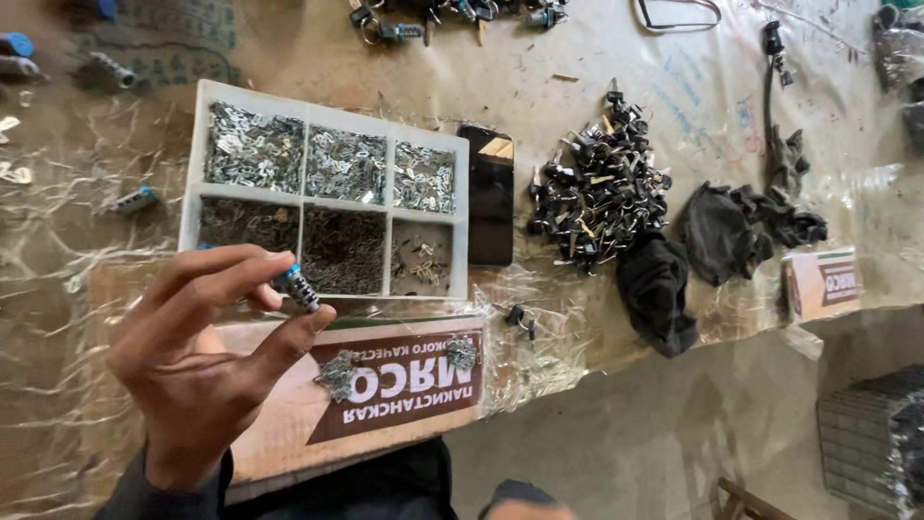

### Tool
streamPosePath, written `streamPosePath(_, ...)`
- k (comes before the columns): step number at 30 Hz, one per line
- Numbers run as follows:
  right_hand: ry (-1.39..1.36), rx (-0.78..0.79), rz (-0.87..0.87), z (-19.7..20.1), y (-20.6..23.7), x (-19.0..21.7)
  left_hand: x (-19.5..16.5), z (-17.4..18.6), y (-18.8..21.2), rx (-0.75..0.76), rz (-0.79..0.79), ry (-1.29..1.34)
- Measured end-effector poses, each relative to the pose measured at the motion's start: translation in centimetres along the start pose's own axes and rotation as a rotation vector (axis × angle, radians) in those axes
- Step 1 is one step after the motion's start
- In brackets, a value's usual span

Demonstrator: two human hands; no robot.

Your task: The person sits at a workbench assembling small metal fittings by hand. They pick a cylindrical metal body and a spring from a compartment tray, insert the spring into the body, press the parts together, and set the finished assembly aside, repeating the cycle with new components.

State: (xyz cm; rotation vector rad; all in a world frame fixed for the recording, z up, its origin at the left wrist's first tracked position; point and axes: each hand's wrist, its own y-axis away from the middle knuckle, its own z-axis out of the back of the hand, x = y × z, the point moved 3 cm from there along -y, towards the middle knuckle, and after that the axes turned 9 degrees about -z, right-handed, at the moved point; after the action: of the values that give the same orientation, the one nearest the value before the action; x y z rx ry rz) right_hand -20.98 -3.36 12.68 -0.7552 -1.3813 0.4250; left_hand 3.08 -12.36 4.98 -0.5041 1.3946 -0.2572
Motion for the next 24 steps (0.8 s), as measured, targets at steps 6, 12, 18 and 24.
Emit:
streamPosePath(6,0.592,0.236,-0.361,-2.0,6.2,-3.4,-2.7,3.1,1.7,-0.022,0.001,-0.154)
streamPosePath(12,0.810,0.633,-0.340,-4.6,10.6,-5.3,-2.6,4.3,6.3,-0.019,0.100,-0.182)
streamPosePath(18,0.915,0.658,-0.294,-4.1,12.3,-6.6,-2.9,3.8,9.4,0.064,0.060,0.022)
streamPosePath(24,0.735,0.555,-0.028,-1.1,13.5,-6.3,-2.5,2.6,9.9,0.225,0.100,0.089)
